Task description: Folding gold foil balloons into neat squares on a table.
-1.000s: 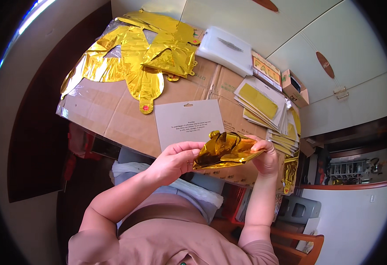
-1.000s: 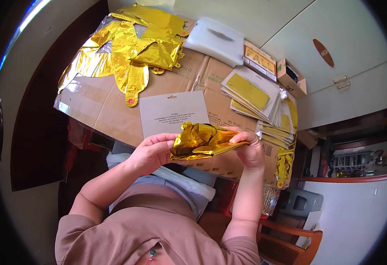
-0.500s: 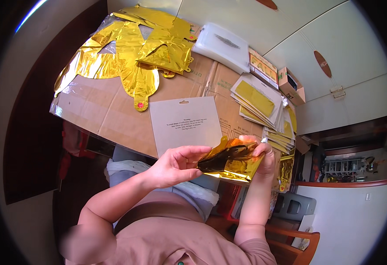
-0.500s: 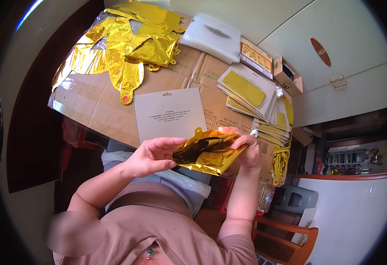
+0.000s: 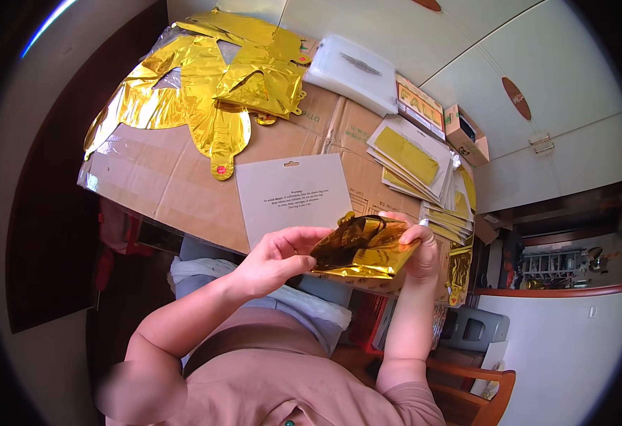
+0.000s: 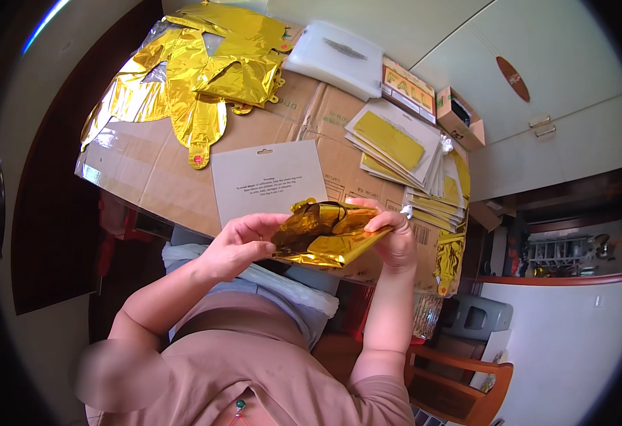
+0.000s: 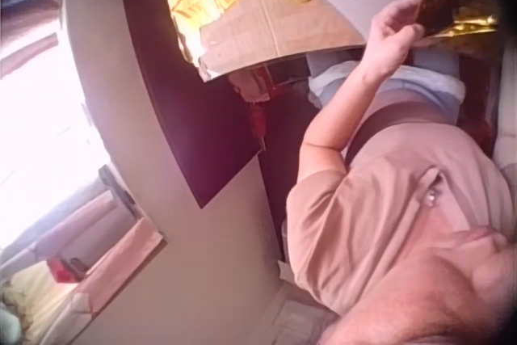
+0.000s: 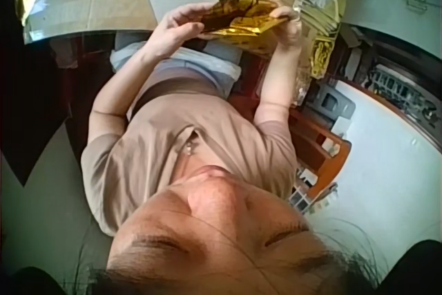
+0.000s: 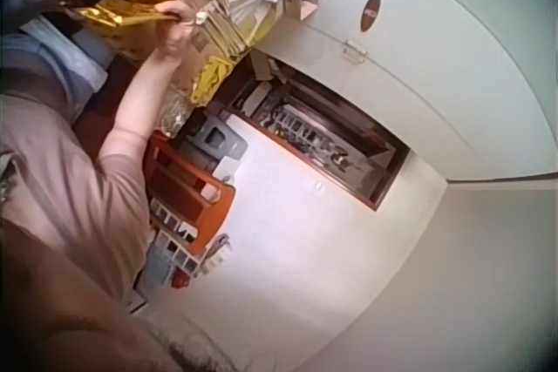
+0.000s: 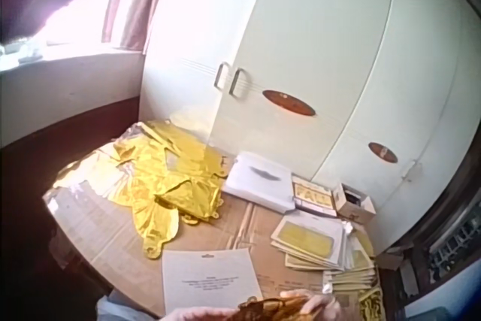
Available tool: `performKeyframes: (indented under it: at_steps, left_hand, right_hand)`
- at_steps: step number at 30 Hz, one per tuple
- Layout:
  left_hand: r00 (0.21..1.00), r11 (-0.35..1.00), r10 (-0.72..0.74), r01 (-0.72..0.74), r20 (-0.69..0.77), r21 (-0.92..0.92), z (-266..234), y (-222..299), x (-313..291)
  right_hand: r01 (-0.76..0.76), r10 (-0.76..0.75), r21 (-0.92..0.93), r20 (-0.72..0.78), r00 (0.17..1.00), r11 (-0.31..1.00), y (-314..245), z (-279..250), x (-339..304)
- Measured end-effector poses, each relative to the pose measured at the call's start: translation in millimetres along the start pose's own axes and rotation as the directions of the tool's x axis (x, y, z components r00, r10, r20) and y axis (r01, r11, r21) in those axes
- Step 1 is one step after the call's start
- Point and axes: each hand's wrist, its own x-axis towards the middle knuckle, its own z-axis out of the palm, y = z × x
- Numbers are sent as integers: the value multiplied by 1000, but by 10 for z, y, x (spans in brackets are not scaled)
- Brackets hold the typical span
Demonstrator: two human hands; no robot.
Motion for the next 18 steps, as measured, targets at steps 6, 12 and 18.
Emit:
performKeyframes:
  at_steps: [6,12,18]
  left_hand:
    - [986,994,14,5,-169,111,-85,46,234]
    - [962,994,87,-68,-259,80,-309,215,546]
    - [951,996,86,-85,-298,14,-494,384,755]
  right_hand:
    - [17,-30,-167,-74,997,986,-32,153,104]
    - [172,-236,-478,-76,969,861,-52,152,56]
    - [3,-30,-635,-33,999,773,-5,500,-106]
